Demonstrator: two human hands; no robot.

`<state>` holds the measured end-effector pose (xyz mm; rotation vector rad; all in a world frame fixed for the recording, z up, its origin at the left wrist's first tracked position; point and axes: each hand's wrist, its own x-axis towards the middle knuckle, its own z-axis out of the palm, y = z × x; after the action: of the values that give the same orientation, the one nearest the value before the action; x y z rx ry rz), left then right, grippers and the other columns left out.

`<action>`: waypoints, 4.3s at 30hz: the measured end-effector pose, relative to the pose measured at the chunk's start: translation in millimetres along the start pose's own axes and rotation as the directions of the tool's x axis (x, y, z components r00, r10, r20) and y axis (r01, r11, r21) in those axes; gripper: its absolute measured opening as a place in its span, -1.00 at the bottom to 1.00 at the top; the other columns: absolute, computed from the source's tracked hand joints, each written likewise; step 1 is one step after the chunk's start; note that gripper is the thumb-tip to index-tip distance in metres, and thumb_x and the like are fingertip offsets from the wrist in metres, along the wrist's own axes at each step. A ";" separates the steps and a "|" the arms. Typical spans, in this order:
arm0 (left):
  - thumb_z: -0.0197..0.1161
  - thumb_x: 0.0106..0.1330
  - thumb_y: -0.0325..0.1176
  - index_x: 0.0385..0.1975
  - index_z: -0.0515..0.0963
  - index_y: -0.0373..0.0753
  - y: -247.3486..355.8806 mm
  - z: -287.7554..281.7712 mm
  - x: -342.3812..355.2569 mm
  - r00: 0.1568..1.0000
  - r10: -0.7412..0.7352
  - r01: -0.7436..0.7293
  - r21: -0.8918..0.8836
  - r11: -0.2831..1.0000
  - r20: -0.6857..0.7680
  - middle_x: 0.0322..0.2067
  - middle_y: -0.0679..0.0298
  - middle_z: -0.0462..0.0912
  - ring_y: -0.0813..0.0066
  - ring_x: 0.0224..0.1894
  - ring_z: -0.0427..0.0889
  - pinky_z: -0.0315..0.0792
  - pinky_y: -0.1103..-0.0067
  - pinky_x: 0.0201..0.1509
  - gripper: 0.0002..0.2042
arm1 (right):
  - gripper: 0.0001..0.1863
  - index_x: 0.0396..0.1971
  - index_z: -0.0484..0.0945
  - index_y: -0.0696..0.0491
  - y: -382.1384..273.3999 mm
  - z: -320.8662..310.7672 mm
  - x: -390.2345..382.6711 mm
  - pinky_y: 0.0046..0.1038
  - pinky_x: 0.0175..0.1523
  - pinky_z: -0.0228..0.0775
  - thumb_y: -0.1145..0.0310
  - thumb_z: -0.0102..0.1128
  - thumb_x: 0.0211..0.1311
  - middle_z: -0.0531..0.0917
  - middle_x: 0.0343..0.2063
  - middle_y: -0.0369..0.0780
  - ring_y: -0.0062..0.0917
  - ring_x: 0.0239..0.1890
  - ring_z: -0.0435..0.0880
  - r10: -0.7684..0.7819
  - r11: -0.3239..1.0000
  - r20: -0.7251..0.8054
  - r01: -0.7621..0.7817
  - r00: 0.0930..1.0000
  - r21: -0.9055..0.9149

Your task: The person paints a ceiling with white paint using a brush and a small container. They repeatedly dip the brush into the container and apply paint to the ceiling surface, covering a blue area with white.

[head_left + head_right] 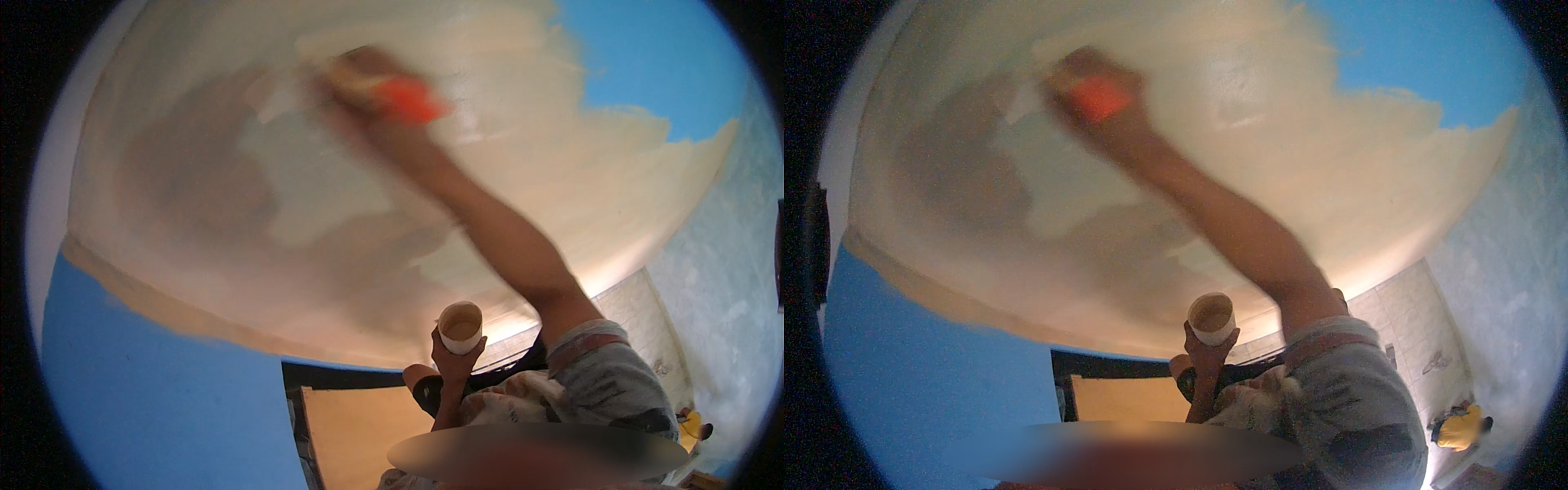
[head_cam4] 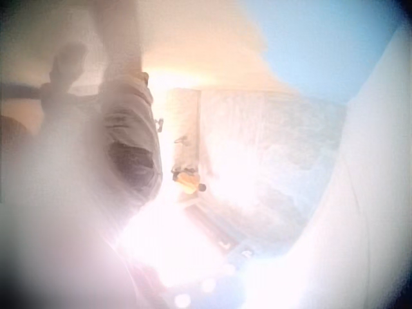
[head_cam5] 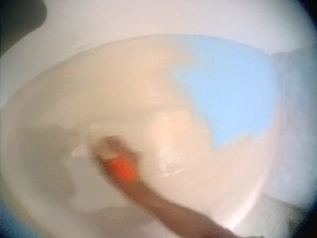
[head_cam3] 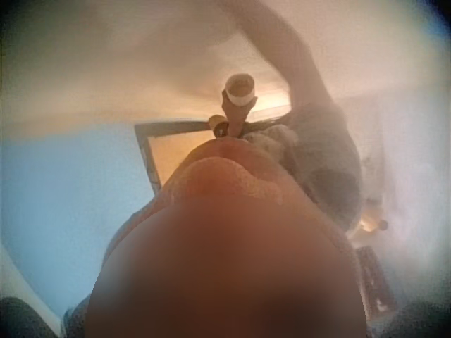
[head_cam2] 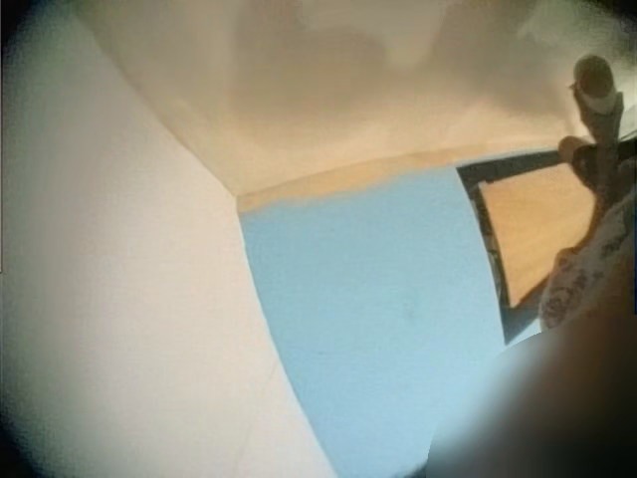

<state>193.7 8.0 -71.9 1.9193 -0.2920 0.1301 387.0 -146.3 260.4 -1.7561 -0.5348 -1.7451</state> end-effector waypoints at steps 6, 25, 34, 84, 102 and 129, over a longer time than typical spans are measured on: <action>0.63 -0.21 -0.13 0.04 0.36 -0.31 -8.8 -4.7 -1.6 1.000 0.011 -0.010 -0.051 0.999 0.015 -0.13 0.03 0.61 0.18 -0.07 0.64 0.54 0.37 -0.02 -0.20 | -0.78 -0.28 0.65 0.14 125.5 -241.9 -18.4 -0.55 -0.16 0.49 0.31 0.34 0.17 0.72 -0.35 -0.25 -0.63 -0.31 0.66 0.090 0.895 -0.407 -0.252 0.909 -0.367; 0.62 -0.20 -0.17 0.02 0.35 -0.29 -3.9 -5.1 -13.9 0.995 -0.002 0.003 0.008 1.000 -0.098 -0.13 0.06 0.60 0.21 -0.07 0.62 0.52 0.38 -0.01 -0.23 | -0.78 -0.36 0.58 0.03 -45.8 87.6 11.0 -0.23 -0.01 0.43 0.30 0.29 -0.04 0.62 -0.29 -0.20 -0.25 -0.18 0.62 0.002 0.929 -0.202 0.073 0.979 0.364; 0.63 -0.20 -0.16 0.07 0.35 -0.30 -11.4 -0.4 -4.9 0.999 0.039 -0.037 -0.060 0.998 0.028 -0.09 0.05 0.59 0.21 -0.03 0.61 0.51 0.38 0.03 -0.20 | -0.68 -0.38 0.71 0.07 149.6 -291.1 18.6 -0.57 -0.39 0.50 0.11 0.43 0.07 0.72 -0.54 -0.26 -0.67 -0.50 0.67 -0.156 0.721 -0.346 -0.133 0.925 -0.680; 0.61 -0.17 -0.20 0.05 0.34 -0.29 -5.4 -14.1 -20.6 0.986 -0.058 0.057 -0.012 0.998 -0.154 -0.09 0.05 0.57 0.19 -0.03 0.60 0.50 0.39 0.01 -0.24 | -0.80 -0.38 0.56 0.03 -22.3 93.7 -27.3 -0.31 -0.23 0.50 0.39 0.34 -0.05 0.60 -0.37 -0.21 -0.31 -0.32 0.60 -0.093 0.979 -0.120 0.113 0.988 0.170; 0.62 -0.20 -0.16 0.07 0.34 -0.28 -49.7 -10.0 -5.2 0.997 0.060 -0.060 -0.009 0.998 -0.053 -0.08 0.05 0.58 0.18 -0.02 0.61 0.50 0.36 0.03 -0.20 | -0.79 -0.29 0.60 0.05 99.2 -86.6 -70.7 -0.39 -0.13 0.49 0.31 0.33 0.08 0.65 -0.25 -0.21 -0.41 -0.20 0.63 -0.065 0.950 -0.155 0.014 0.986 -0.311; 0.62 -0.20 -0.20 0.02 0.35 -0.28 16.9 -36.1 5.9 0.994 0.037 -0.030 -0.071 0.997 0.098 -0.11 0.06 0.59 0.20 -0.06 0.62 0.51 0.36 0.01 -0.25 | -0.70 -0.34 0.67 0.06 142.2 -278.7 51.2 -0.53 -0.35 0.51 0.13 0.40 0.12 0.71 -0.50 -0.26 -0.59 -0.46 0.67 -0.025 0.750 -0.368 -0.226 0.930 -0.621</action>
<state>196.7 35.2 -42.2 1.8552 -0.3910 0.0458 275.0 -442.3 280.2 -1.7711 0.3935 -2.2731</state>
